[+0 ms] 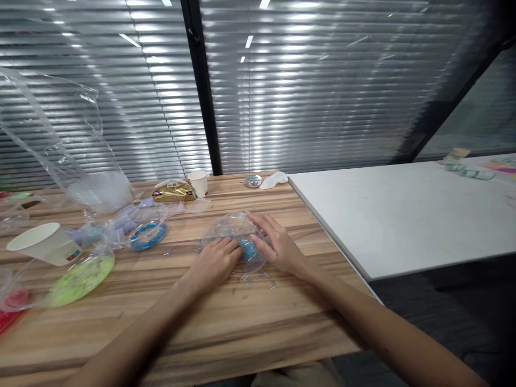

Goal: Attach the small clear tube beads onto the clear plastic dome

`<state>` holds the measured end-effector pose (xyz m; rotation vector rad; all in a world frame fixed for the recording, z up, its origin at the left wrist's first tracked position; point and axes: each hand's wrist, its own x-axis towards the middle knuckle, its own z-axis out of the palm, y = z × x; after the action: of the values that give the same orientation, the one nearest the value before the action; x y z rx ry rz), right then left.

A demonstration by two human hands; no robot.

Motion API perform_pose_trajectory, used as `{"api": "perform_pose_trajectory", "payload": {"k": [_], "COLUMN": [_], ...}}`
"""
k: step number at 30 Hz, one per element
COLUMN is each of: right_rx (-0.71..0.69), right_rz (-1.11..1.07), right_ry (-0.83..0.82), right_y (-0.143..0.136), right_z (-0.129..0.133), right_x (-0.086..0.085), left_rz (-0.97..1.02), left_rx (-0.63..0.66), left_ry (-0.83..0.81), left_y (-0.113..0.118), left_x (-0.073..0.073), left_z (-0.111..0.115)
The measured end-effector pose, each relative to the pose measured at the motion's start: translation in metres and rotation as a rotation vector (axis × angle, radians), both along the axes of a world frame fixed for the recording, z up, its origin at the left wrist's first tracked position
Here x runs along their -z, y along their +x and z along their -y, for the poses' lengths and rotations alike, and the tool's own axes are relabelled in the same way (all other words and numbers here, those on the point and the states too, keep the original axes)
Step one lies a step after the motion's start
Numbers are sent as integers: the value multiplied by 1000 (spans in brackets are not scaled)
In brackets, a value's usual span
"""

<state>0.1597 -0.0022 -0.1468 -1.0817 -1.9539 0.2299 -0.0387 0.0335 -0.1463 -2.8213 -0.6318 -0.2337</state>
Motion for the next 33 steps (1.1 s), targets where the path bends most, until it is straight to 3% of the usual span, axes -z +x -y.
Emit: {"api": "perform_pose_trajectory", "payload": {"k": [33], "right_rx": [-2], "right_rz": [-33], "right_ry": [64], "right_y": [0], "right_z": [1], "right_x": [-1], "left_rz": [-25], "left_rx": [25], "left_ry": [-84], "left_y": [-1], "left_x": [-6], "left_z": [0]}}
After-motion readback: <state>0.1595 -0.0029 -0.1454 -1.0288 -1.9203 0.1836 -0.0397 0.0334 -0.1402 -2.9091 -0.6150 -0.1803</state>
